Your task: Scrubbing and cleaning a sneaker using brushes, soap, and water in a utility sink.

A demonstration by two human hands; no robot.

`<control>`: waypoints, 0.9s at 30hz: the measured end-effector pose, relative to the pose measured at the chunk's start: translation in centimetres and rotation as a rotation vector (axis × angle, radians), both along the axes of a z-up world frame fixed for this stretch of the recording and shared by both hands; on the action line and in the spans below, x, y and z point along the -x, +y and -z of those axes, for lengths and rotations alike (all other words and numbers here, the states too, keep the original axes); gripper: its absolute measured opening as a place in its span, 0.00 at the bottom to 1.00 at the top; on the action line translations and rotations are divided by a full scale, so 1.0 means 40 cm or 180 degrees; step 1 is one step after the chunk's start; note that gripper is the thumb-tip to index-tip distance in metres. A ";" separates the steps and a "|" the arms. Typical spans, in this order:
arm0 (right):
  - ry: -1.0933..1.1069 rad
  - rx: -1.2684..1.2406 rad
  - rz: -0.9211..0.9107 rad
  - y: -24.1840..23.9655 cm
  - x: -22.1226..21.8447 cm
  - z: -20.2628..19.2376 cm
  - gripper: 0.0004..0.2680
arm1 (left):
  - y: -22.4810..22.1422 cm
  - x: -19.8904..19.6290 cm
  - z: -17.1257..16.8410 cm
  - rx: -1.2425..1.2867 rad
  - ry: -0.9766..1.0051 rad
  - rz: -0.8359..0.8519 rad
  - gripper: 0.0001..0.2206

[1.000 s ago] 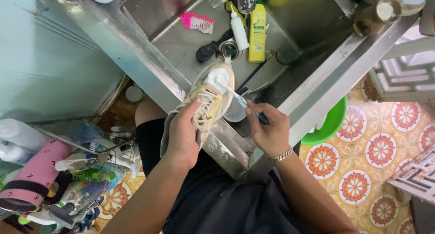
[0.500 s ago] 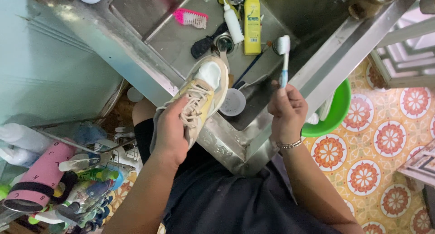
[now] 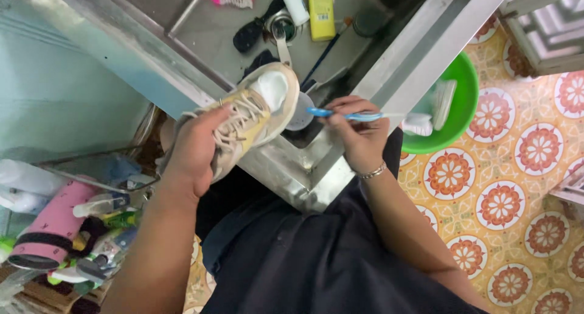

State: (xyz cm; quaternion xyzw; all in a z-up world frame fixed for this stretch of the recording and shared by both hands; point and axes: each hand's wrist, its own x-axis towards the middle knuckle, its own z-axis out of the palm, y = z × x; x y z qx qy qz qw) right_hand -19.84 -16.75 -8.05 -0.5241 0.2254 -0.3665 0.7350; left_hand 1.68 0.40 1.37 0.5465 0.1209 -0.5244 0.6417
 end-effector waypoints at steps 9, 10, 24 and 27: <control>-0.0122 0.0204 -0.0208 0.020 -0.061 -0.015 0.06 | -0.020 0.000 -0.015 -0.0101 -0.0085 0.0111 0.19; -0.0128 0.0194 -0.0210 0.019 -0.056 -0.012 0.06 | -0.018 0.001 -0.012 -0.0110 -0.0089 0.0109 0.19; -0.0021 0.1212 -0.0543 0.024 -0.058 -0.029 0.05 | -0.012 -0.002 -0.004 -0.0153 -0.0338 0.0160 0.18; 0.0054 0.1108 -0.0266 0.029 -0.070 -0.030 0.05 | -0.017 0.000 -0.012 -0.0327 -0.0397 0.0073 0.17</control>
